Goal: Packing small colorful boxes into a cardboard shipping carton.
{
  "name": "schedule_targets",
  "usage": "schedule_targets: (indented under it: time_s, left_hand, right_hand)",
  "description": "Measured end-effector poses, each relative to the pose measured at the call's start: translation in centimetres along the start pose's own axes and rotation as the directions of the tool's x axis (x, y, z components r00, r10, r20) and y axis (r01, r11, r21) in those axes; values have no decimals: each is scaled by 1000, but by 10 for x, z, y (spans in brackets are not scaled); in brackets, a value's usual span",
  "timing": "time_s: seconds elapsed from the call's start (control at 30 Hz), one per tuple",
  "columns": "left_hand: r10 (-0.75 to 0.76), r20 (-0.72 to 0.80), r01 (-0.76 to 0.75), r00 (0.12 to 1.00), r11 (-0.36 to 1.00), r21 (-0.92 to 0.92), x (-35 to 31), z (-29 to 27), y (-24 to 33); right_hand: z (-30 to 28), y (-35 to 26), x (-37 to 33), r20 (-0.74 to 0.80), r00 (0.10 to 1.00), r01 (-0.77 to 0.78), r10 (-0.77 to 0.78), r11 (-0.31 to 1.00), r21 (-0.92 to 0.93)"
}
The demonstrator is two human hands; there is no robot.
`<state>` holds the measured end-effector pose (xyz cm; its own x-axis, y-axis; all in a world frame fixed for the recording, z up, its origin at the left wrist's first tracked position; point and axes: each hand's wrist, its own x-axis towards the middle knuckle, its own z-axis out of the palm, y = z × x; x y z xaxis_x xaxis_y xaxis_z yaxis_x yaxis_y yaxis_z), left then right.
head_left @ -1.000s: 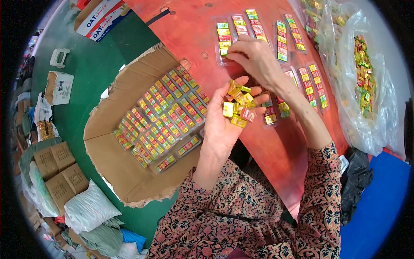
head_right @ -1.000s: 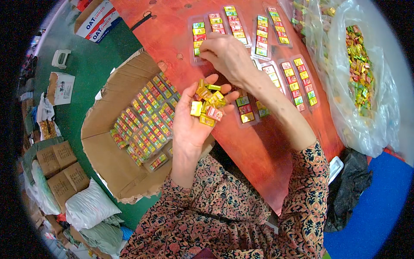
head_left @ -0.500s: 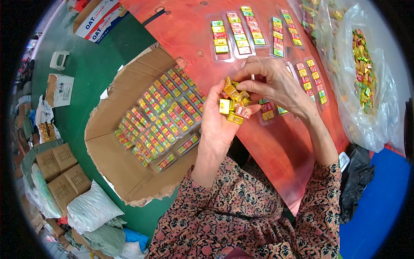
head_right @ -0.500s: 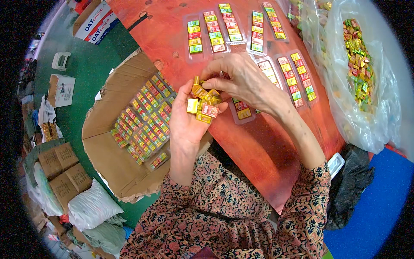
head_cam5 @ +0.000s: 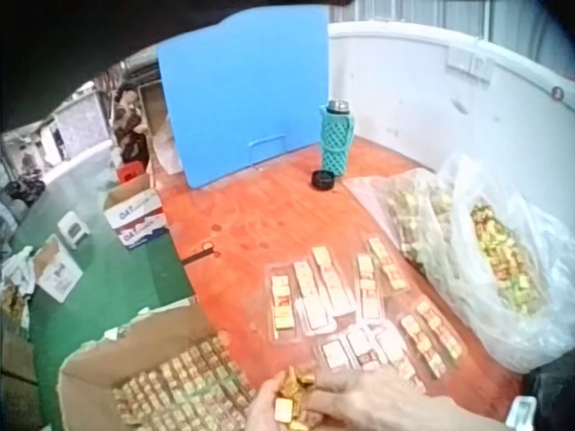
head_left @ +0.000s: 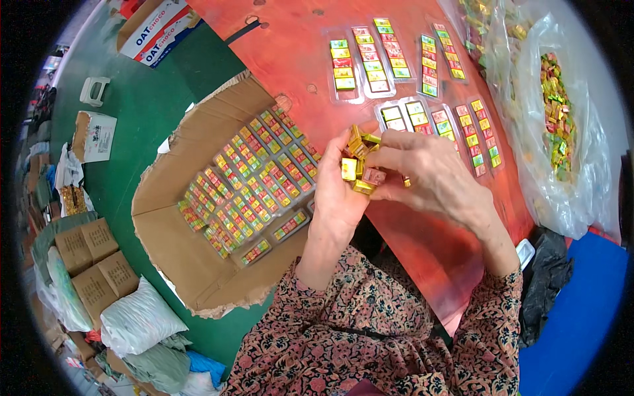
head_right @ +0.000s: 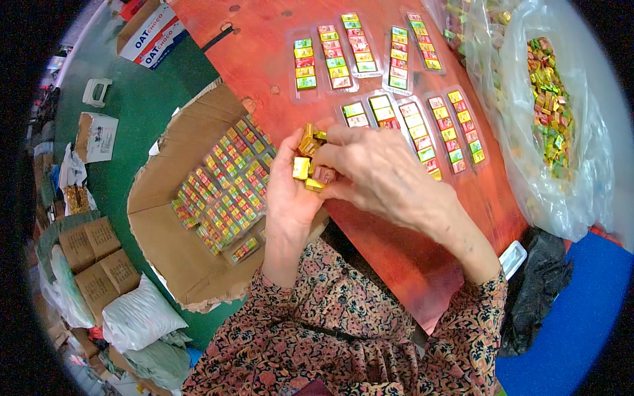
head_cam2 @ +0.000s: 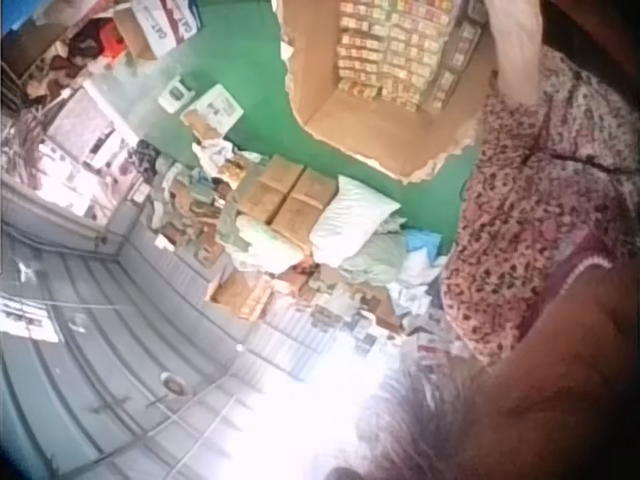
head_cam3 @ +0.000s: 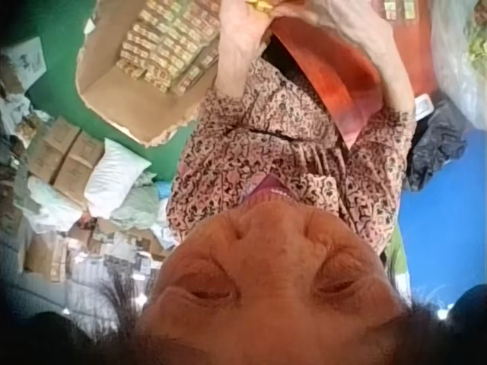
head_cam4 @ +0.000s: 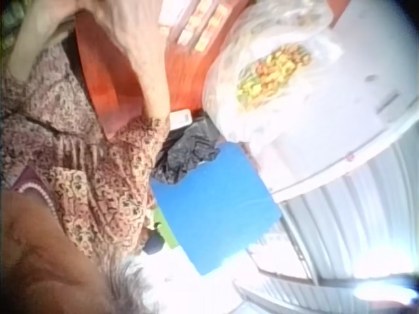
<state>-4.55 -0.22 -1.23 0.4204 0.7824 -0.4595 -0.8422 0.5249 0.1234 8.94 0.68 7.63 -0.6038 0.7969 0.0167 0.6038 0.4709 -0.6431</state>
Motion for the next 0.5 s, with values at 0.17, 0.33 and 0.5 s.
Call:
schedule_targets:
  time_s: [0.17,0.33,0.5]
  left_hand:
    - [2,12,-2,1000,998,-61,1,-2,-2]
    - [-28,41,27,999,999,22,-3,4,1]
    - [-91,93,95,992,994,-49,-2,2,3]
  right_hand:
    - [-2,4,2,18,1000,2,-6,977,212]
    - [-9,21,39,-120,960,-206,252,930,305]
    - [15,62,67,-375,926,-96,45,989,-117]
